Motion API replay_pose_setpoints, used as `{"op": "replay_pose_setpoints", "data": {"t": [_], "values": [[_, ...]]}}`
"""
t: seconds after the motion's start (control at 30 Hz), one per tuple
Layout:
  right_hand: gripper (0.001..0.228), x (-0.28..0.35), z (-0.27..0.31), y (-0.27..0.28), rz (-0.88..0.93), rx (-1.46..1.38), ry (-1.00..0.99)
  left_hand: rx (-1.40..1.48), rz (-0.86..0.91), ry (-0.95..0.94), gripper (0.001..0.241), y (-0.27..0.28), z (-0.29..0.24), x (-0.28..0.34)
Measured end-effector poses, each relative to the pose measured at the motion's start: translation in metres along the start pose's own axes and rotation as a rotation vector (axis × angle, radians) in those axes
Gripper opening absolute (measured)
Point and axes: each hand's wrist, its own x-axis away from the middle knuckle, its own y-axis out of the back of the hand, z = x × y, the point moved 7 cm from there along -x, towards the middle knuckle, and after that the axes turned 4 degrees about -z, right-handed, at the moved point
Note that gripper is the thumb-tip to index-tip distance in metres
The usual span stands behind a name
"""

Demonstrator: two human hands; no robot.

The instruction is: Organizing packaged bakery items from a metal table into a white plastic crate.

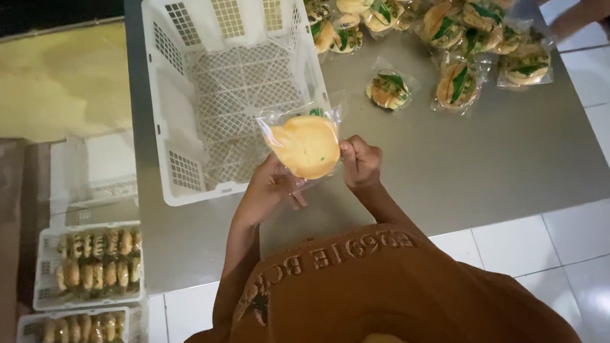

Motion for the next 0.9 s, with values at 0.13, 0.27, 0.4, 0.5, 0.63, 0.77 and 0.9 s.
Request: {"op": "replay_pose_setpoints", "data": {"t": [0.13, 0.27, 0.4, 0.5, 0.63, 0.77, 0.9], "values": [[0.035, 0.009, -0.031, 0.010, 0.009, 0.094, -0.214, -0.034, 0.007, -0.139, 0.057, 0.010, -0.007, 0.005], [0.042, -0.018, -0.017, 0.021, 0.023, -0.054, -0.389, -0.160, -0.033, 0.055, 0.057, 0.022, 0.009, 0.005], [0.056, -0.026, 0.012, 0.002, 0.359, -0.319, -0.480, -0.148, 0.085, 0.150, 0.067, 0.013, 0.025, 0.011], [0.065, -0.006, 0.001, -0.007, 0.566, -0.209, -0.599, -0.247, 0.124, 0.116, 0.070, 0.015, 0.031, 0.013], [0.051, 0.035, -0.045, -0.005, 0.698, -0.092, -0.664, -0.424, 0.010, 0.364, 0.071, 0.033, 0.051, 0.015], [0.046, 0.014, -0.024, -0.008, 0.740, 0.002, -0.671, -0.433, 0.082, -0.198, 0.065, 0.047, 0.072, -0.007], [0.041, -0.036, 0.000, -0.022, 0.610, -0.212, -0.412, -0.726, -0.135, -0.213, 0.039, 0.046, 0.008, -0.022]]}}
